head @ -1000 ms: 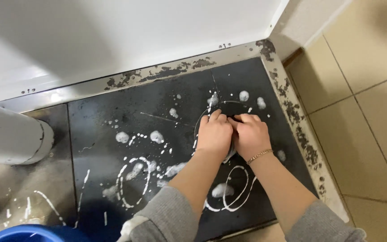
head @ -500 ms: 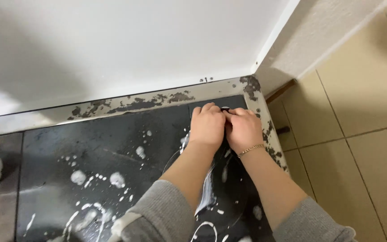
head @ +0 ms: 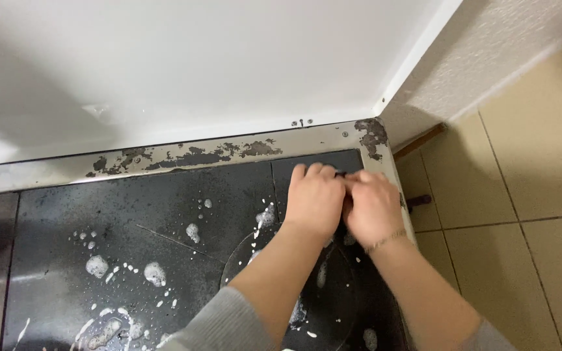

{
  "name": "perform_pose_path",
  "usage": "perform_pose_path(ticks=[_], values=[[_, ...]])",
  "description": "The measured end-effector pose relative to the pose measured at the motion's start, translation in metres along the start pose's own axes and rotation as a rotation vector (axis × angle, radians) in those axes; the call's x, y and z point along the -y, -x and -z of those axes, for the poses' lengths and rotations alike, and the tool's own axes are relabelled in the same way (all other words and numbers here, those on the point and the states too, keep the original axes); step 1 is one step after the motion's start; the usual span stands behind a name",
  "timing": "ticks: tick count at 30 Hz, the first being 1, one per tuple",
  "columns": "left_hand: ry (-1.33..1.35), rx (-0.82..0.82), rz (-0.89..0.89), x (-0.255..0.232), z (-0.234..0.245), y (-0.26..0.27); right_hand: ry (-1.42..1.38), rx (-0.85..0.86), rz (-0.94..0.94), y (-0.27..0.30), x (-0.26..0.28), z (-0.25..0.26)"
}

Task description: The person scrubs a dark tiled floor with a soapy cloth in circular motions, spreading foam across the surface. A blue bucket and cleaning supplies are visible nearby.

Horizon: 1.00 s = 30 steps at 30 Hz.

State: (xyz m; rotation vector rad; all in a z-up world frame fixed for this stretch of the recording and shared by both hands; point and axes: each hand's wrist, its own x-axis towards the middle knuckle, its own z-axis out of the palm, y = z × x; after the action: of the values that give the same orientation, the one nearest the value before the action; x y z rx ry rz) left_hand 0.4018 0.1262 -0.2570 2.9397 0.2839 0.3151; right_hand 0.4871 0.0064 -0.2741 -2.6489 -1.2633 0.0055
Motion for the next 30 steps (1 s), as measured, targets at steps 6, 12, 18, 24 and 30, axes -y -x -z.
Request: perform_pose_path(ticks=[6,12,18,24,30], values=[[0.010,0.067,0.077,0.005,-0.003,-0.024,-0.014,0.013,-0.048,-0.020,0.003,0.013],[0.031,0.031,0.017,-0.027,0.013,0.021,-0.095,0.128,-0.147,0.031,0.027,0.050],[0.066,0.043,0.032,-0.026,0.014,0.014,-0.181,0.168,-0.248,0.024,0.037,0.058],[0.068,0.101,0.128,-0.003,0.006,-0.030,-0.065,0.033,-0.142,-0.030,-0.019,-0.018],[0.010,0.119,0.151,0.004,0.010,-0.013,0.010,-0.041,-0.074,-0.021,0.009,-0.002]])
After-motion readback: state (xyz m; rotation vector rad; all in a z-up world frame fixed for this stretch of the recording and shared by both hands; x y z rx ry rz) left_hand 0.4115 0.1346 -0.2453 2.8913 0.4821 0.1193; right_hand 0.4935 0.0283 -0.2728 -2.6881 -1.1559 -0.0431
